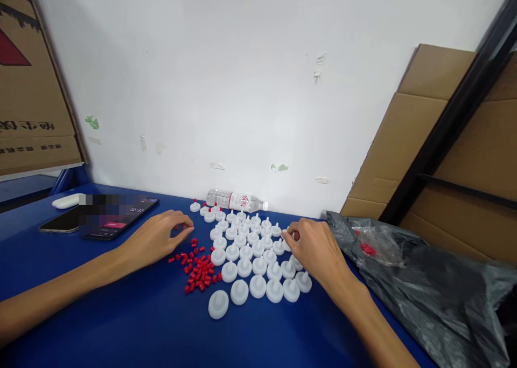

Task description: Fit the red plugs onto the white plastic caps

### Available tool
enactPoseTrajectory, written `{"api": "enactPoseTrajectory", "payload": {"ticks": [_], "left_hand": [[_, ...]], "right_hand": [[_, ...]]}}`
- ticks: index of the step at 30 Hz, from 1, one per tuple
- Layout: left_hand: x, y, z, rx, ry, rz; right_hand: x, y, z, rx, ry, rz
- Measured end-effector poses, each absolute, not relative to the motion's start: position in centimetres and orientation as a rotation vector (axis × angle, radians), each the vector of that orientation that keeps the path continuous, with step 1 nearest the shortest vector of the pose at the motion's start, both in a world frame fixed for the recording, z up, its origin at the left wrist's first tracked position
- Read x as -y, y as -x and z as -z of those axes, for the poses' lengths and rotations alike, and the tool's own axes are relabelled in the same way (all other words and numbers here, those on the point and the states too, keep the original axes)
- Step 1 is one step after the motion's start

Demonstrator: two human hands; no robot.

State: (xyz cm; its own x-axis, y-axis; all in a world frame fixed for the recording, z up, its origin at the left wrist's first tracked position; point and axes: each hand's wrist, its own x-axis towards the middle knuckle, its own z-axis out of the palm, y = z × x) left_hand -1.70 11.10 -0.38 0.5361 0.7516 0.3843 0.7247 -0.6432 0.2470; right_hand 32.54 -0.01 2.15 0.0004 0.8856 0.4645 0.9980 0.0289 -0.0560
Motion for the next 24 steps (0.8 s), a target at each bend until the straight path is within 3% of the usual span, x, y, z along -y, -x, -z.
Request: {"api": "enactPoseTrajectory", "payload": {"ticks": [24], "left_hand": [[-11.33,1.84,1.06,-1.318,-2.685,-0.6]], "right_hand": [[0.05,-31.93,-1.84,2.045,2.036,0.274]]}}
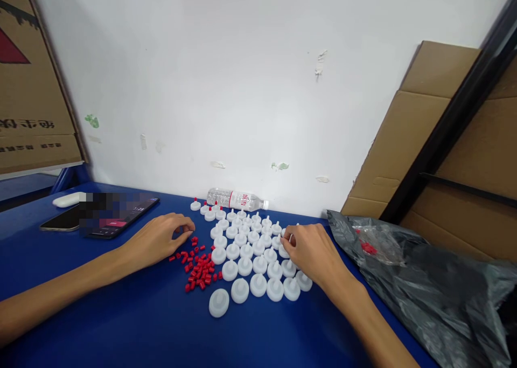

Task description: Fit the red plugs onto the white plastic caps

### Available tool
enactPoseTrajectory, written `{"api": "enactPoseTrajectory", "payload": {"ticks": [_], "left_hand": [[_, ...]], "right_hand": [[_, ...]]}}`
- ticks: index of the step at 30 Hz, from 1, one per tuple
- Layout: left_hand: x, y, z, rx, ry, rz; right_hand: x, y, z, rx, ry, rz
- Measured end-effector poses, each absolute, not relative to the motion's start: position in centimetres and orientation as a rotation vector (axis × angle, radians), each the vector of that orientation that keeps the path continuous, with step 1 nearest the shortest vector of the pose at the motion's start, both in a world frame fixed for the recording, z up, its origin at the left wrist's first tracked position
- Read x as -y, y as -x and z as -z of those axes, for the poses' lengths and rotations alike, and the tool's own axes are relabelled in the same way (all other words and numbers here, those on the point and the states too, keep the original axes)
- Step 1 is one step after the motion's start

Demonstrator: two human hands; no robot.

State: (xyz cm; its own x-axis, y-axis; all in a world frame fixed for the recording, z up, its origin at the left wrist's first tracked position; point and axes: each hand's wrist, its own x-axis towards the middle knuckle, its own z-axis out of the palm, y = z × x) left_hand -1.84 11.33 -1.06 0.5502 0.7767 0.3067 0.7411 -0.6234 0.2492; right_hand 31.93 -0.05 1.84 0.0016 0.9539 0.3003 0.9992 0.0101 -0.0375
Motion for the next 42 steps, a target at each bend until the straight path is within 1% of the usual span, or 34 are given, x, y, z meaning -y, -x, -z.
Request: {"api": "enactPoseTrajectory", "payload": {"ticks": [17,28,36,42], "left_hand": [[-11.4,1.8,1.1,-1.302,-2.678,-0.55],[-11.1,1.5,1.1,-1.235,-2.683,-0.613],[-15.0,3.3,1.6,-1.347,-2.635,-0.775],[-16.7,3.2,2.7,-1.479,-2.614,-0.644]], "right_hand": [[0.2,-31.9,-1.8,2.098,1.996,0.2],[0.1,-31.7,-2.0,2.053,1.992,0.286],[0.2,-31.5,-2.3,1.998,1.938,0.337],[0.1,-31.4,-2.4,1.978,1.908,0.353]]}}
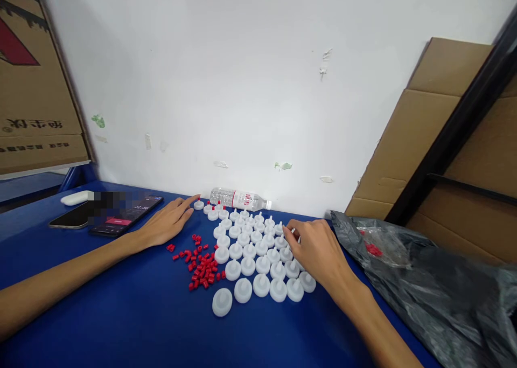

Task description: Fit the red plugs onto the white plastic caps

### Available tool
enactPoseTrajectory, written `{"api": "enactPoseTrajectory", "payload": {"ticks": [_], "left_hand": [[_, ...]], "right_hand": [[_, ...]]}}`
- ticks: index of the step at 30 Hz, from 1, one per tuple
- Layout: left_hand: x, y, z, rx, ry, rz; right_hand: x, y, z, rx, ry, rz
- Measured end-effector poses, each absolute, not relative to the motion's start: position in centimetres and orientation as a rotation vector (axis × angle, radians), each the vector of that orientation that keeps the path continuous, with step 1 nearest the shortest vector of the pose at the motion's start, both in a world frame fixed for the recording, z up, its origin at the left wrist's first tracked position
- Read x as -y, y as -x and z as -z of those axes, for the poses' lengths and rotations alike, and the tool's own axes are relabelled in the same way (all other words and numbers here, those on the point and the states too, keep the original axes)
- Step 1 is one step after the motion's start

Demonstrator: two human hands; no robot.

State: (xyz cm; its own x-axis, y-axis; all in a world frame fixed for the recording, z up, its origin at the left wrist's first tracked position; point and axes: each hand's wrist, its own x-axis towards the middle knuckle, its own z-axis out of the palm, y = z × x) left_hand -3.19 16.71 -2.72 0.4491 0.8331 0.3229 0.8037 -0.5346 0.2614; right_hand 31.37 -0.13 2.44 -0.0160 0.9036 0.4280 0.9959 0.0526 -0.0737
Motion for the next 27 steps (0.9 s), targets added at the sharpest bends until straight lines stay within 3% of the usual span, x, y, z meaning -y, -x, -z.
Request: {"api": "enactPoseTrajectory", "payload": {"ticks": [27], "left_hand": [[-17.69,3.45,1.84,-1.243,-2.497,-0.726]], "right_hand": [[0.32,-30.86,-2.56,1.962,1.858,0.393]]}}
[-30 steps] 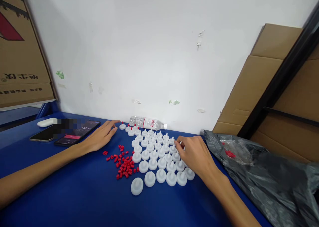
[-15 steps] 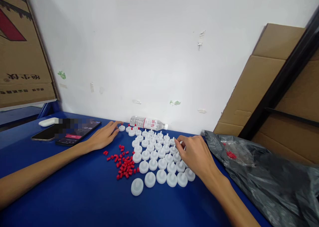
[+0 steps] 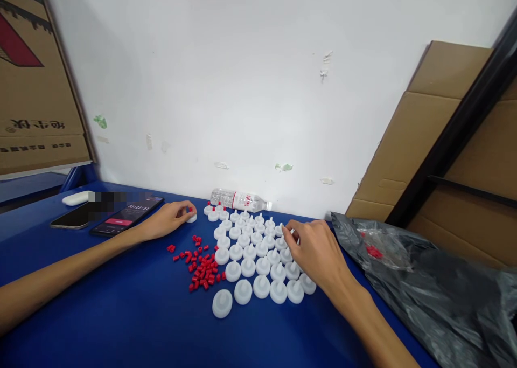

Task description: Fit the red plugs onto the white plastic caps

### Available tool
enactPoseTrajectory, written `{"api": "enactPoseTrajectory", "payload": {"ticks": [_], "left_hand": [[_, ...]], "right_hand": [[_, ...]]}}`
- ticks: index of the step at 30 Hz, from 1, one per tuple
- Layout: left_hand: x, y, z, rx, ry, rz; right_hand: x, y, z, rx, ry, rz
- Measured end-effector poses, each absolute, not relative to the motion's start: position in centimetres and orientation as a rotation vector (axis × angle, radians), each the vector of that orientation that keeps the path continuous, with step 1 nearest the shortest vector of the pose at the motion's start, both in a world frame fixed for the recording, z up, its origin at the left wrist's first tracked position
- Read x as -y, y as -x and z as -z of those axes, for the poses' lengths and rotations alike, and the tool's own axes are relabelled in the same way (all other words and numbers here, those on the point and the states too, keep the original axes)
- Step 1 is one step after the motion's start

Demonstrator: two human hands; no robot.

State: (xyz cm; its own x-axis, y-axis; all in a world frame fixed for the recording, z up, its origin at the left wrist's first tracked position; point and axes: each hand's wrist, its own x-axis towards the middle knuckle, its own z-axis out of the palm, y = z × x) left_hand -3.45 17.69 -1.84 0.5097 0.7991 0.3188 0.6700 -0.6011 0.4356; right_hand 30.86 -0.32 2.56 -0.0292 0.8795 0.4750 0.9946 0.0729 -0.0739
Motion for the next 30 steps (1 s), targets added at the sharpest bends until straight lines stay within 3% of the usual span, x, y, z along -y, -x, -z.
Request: {"api": "enactPoseTrajectory", "payload": {"ticks": [8,12,19,30], "left_hand": [[-15.5,3.0,0.4,-1.226,-2.625,-0.881],[-12.5,2.1,-0.4,-1.088,-2.746,-1.007],[-6.4,1.0,0.7,-0.056,-3.163,-1.3],[-3.9,0.0,-0.7,-0.033,-3.289,-1.478]], "right_hand": [[0.9,-30.3,-3.0,1.874,1.839,0.435],[1.8,-28.5,-2.8,1.903,1.615,0.48],[3.7,-23.1,-1.2,2.23,1.191,0.345],[3.9,-22.0,-1.0,2.194,0.937,0.341]]}}
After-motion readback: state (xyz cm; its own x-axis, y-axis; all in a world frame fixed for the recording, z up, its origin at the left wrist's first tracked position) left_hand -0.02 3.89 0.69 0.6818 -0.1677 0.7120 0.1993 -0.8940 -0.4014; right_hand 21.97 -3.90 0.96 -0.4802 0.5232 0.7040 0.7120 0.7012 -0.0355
